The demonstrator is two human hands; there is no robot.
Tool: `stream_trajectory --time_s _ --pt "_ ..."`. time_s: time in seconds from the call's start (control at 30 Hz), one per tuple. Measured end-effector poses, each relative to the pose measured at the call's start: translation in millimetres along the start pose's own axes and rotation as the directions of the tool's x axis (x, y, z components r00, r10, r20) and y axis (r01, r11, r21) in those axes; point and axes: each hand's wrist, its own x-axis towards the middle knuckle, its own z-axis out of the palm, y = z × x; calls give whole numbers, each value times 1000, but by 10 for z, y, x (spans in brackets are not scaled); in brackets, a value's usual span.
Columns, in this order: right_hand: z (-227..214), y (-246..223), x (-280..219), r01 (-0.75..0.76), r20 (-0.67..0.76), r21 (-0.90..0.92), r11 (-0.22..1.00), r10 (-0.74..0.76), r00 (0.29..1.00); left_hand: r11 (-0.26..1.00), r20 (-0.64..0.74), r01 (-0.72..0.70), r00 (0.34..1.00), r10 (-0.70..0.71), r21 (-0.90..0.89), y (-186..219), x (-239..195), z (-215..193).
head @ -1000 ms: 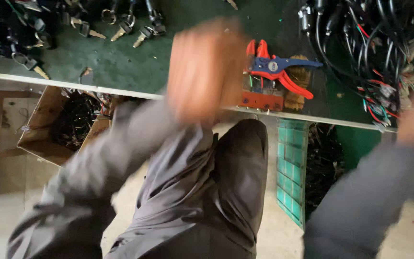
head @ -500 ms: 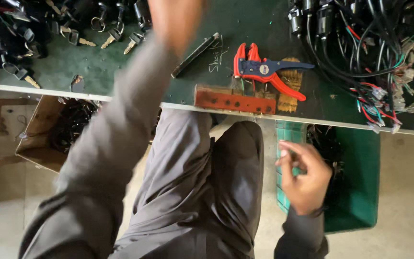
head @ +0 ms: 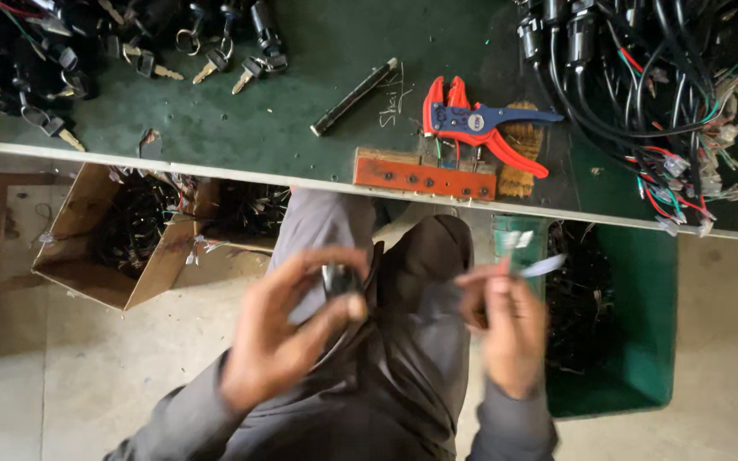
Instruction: The person sits on the floor and repeatedly inserts keys into ignition cylinders, connects wire harnesses to the cylinders, and places the assembled units on a green table. The person handles ignition cylinders, keys, and wire harnesses throughout the clip.
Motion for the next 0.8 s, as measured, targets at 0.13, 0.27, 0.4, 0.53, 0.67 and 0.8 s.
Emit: stream_trajectory --time_s 0.13,0.27,0.4,0.53,0.67,0.8 --pt "296 83 44 58 126 -208 976 -32 991 962 37 174 985 -170 -212 -239 215 242" --pt "346 72 30 115 313 -206 972 -46 949 930 137 343 936 -325 -131 -384 380 380" --pt "306 -9 2 165 110 -228 960 -143 984 996 42 -31 999 28 87 -433 421 334" --pt "315 -102 21 397 66 -265 879 -395 916 1000 -35 -11 999 12 29 -482 320 354" --pt "313 -159 34 315 124 -82 945 -304 945 1000 -29 -20 999 20 14 -514 268 356" --pt "265 -134 20 105 151 -188 977 -77 986 996 -2 -14 1000 14 82 -495 247 355"
